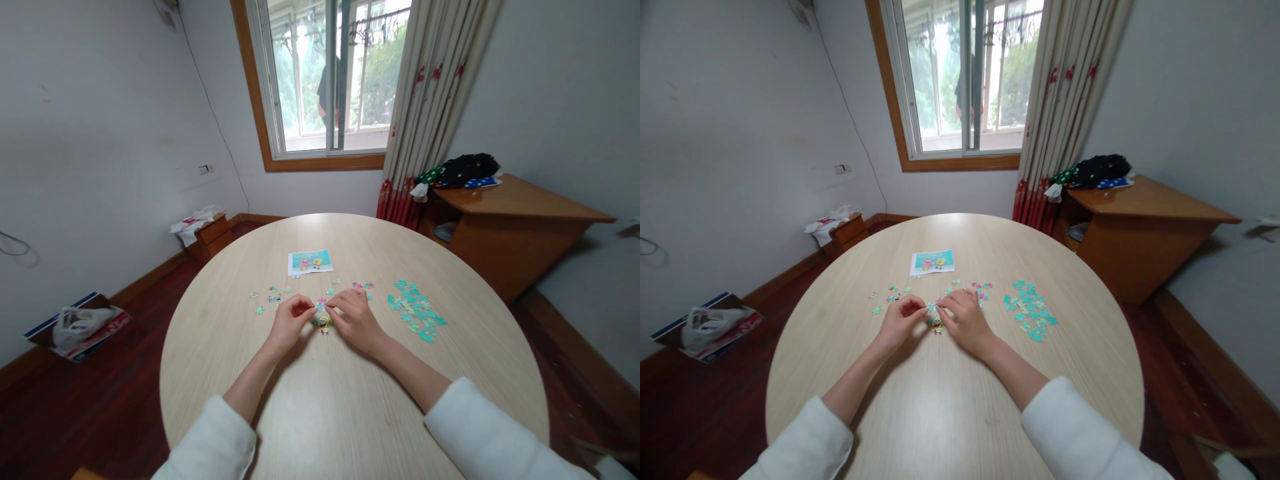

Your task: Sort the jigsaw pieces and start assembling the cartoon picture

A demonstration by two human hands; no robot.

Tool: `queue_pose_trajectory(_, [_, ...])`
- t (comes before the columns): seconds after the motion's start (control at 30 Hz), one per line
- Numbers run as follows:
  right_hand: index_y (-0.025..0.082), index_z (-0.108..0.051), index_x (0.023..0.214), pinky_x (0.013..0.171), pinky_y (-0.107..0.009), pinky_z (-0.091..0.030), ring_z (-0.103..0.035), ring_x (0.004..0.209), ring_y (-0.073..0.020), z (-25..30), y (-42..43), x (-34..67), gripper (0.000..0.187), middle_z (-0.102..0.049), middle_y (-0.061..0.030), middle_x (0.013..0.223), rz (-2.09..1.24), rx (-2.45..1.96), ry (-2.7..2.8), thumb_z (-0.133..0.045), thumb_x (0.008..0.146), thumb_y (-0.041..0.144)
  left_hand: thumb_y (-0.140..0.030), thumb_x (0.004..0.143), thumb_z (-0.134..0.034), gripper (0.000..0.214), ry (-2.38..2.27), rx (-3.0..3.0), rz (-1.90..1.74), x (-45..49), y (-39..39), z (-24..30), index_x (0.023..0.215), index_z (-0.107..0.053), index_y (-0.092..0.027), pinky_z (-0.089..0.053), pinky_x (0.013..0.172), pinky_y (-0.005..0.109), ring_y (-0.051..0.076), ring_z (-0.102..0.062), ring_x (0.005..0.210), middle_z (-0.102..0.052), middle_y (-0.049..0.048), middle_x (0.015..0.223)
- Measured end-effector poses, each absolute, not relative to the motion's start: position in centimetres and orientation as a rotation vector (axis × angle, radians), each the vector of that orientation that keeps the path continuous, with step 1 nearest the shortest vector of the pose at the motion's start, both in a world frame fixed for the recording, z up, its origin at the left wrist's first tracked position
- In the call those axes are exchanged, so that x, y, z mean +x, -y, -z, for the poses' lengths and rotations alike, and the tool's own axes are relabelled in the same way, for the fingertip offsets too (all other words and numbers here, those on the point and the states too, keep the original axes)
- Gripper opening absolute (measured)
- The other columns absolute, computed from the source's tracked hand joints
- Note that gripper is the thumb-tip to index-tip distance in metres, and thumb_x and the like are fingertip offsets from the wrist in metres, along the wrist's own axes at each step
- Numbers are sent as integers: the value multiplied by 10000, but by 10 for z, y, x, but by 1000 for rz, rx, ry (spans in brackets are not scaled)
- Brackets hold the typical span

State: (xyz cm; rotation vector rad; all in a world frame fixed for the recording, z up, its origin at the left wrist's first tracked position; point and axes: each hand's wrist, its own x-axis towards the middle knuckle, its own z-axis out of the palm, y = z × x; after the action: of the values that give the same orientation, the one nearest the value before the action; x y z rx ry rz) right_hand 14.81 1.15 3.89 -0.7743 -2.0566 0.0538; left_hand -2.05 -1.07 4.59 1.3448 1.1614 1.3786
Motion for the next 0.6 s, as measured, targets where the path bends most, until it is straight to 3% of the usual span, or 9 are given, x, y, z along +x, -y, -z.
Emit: queue_pose_trajectory(0.6, [205, -624, 812, 782, -343, -317, -573, 772, -158, -39, -12, 148, 94, -661, -10, 768, -48, -772, 2044, -541, 852, 185, -309, 578, -733, 194, -1172, 1345, -1366, -22, 10, -45, 653, -651, -150, -485, 627, 254, 135, -575, 641, -641, 28, 667])
